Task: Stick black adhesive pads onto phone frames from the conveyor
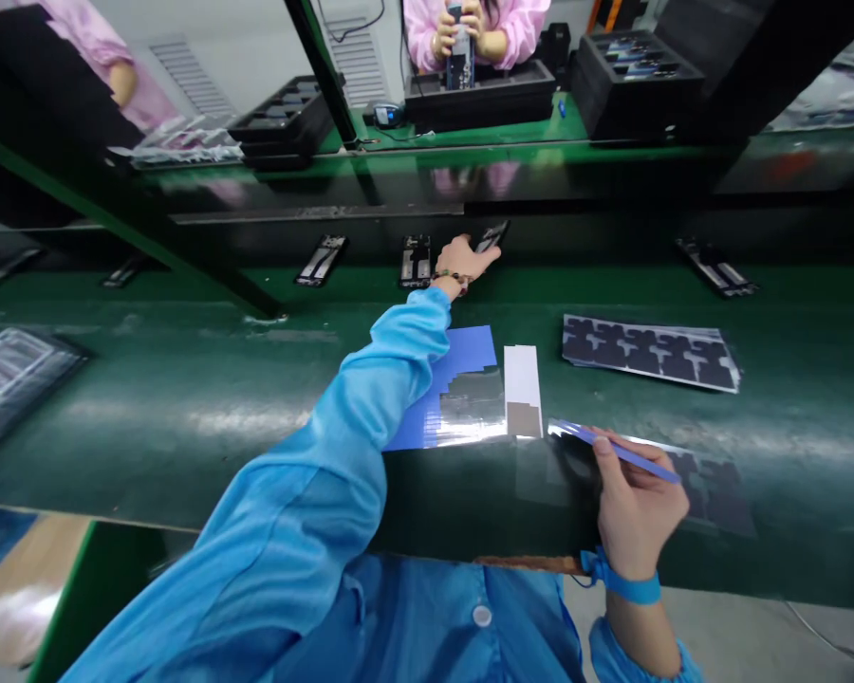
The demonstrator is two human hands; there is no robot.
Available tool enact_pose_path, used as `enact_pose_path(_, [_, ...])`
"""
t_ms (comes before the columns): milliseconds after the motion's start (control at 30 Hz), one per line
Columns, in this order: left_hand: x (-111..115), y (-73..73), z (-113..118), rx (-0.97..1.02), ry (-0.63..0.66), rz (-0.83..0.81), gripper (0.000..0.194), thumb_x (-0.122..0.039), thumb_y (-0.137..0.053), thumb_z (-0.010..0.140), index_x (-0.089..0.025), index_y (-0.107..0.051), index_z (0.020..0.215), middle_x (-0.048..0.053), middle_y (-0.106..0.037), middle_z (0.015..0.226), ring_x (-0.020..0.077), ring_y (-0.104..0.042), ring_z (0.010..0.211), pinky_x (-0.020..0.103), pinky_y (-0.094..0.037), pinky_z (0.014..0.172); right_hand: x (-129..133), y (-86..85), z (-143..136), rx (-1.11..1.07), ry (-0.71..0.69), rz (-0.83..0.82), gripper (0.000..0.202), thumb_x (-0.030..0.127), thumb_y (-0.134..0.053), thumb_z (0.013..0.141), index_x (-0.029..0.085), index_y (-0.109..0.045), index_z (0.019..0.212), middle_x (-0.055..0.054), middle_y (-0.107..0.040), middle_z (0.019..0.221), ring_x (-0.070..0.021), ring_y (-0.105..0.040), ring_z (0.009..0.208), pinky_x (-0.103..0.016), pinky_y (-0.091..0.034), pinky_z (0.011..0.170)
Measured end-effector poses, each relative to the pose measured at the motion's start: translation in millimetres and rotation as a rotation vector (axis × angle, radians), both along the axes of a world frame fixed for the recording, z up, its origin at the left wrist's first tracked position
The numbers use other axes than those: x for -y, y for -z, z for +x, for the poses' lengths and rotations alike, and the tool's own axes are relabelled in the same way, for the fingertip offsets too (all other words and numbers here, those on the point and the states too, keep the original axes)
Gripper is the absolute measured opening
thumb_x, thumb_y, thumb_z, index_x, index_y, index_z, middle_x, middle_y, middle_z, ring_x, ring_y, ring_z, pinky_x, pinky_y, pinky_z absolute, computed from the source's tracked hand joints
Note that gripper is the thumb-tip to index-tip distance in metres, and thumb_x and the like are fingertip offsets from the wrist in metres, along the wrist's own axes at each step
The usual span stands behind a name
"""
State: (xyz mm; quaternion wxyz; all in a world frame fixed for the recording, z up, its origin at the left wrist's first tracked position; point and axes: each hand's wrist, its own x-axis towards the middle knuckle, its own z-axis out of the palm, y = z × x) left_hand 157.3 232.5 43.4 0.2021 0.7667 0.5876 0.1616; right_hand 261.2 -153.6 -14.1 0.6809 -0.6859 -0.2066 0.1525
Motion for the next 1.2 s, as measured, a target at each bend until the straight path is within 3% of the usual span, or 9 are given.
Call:
enact_pose_path(133, [47,-10.5,-62,0.431,0.022,-0.057,0.047,-0.056,-0.055,0.105,-0.021,-0.064,0.135,0.008,-0.075,0.108,0.018,-0.073,0.09,0.032,-0.06,0.083,2,1.8,5,-0.021,0.021,0.084,0.036,0.046,-0.091,0.078,0.02,-0.07,0.09,-0.006,-0.079,0.09,-0.0273,-0.081,0.089,-0.053,-0.062,0.101])
enact_pose_path(233, [108,-7.7,-109,1.046,0.031,-0.384,0.051,-0.06,-0.079,0.087,-0.018,-0.07,0.115,0.005,-0.074,0.093,0.0155,-0.072,0.076,0.028,-0.061,0.072,-8,-7.0,8,-0.111,-0.068,0.15,0.034,0.049,-0.085,0.085,0.023,-0.065,0.091,0.001,-0.074,0.082,-0.0249,-0.081,0.087,-0.053,-0.061,0.103])
enact_pose_path(333, [163,2.0,-133,1.196,0.021,-0.537,0.054,-0.059,-0.088,0.078,-0.017,-0.069,0.106,0.005,-0.077,0.097,0.0157,-0.073,0.079,0.026,-0.061,0.074,-38,-24.5,9,-0.24,-0.221,0.209,0.032,0.051,-0.082,0.088,0.025,-0.063,0.089,0.003,-0.072,0.079,-0.0204,-0.079,0.087,-0.05,-0.06,0.106])
enact_pose_path(467, [202,21.6,-133,1.118,0.102,-0.549,0.063,-0.047,-0.087,0.082,-0.02,-0.059,0.132,0.006,-0.077,0.106,0.0181,-0.075,0.087,0.031,-0.061,0.08,-98,-41.2,5,-0.437,-0.45,0.222,0.034,0.053,-0.083,0.086,0.026,-0.062,0.088,-0.001,-0.079,0.086,-0.0192,-0.08,0.091,-0.045,-0.06,0.106])
enact_pose_path(600, [217,38.2,-125,0.923,0.31,-0.406,0.075,-0.025,-0.082,0.08,-0.022,-0.048,0.147,0.007,-0.074,0.116,0.0197,-0.074,0.094,0.034,-0.059,0.084,-134,-32.3,-2,-0.351,-0.536,0.131,0.041,0.051,-0.091,0.076,0.024,-0.064,0.092,-0.001,-0.08,0.086,-0.0212,-0.081,0.093,-0.042,-0.062,0.098])
enact_pose_path(800, [240,40.5,-125,0.608,0.338,-0.224,0.045,-0.023,-0.085,0.08,-0.02,-0.063,0.119,0.004,-0.072,0.109,0.021,-0.07,0.095,0.037,-0.058,0.089,-125,-7.6,-11,-0.02,-0.515,-0.036,0.047,0.052,-0.094,0.071,0.022,-0.062,0.09,0.0,-0.077,0.081,-0.0208,-0.077,0.077,-0.038,-0.061,0.077])
enact_pose_path(967, [258,36.9,-126,0.257,0.56,0.075,0.026,-0.029,-0.081,0.092,-0.016,-0.067,0.109,0.01,-0.069,0.115,0.0259,-0.065,0.113,0.042,-0.056,0.101,-121,-11.4,-28,0.14,-0.583,-0.092,0.04,0.049,-0.092,0.075,0.023,-0.061,0.081,0.0,-0.073,0.082,-0.0202,-0.075,0.083,-0.036,-0.059,0.081])
enact_pose_path(1067, [268,34.8,-126,0.022,0.627,0.21,0.024,-0.032,-0.07,0.101,-0.011,-0.07,0.112,0.013,-0.071,0.116,0.0286,-0.063,0.113,0.043,-0.054,0.101,-123,-14.8,-36,0.206,-0.587,-0.143,0.035,0.046,-0.089,0.079,0.023,-0.062,0.079,0.001,-0.07,0.078,-0.0187,-0.072,0.081,-0.034,-0.058,0.078])
enact_pose_path(1200, [275,30.8,-125,-0.1,0.625,0.277,0.03,-0.031,-0.059,0.107,-0.009,-0.067,0.126,0.013,-0.07,0.133,0.0287,-0.062,0.117,0.043,-0.053,0.095,-125,-13.2,-40,0.188,-0.56,-0.148,0.035,0.043,-0.089,0.079,0.024,-0.06,0.081,0.001,-0.069,0.08,-0.0183,-0.072,0.08,-0.034,-0.058,0.078])
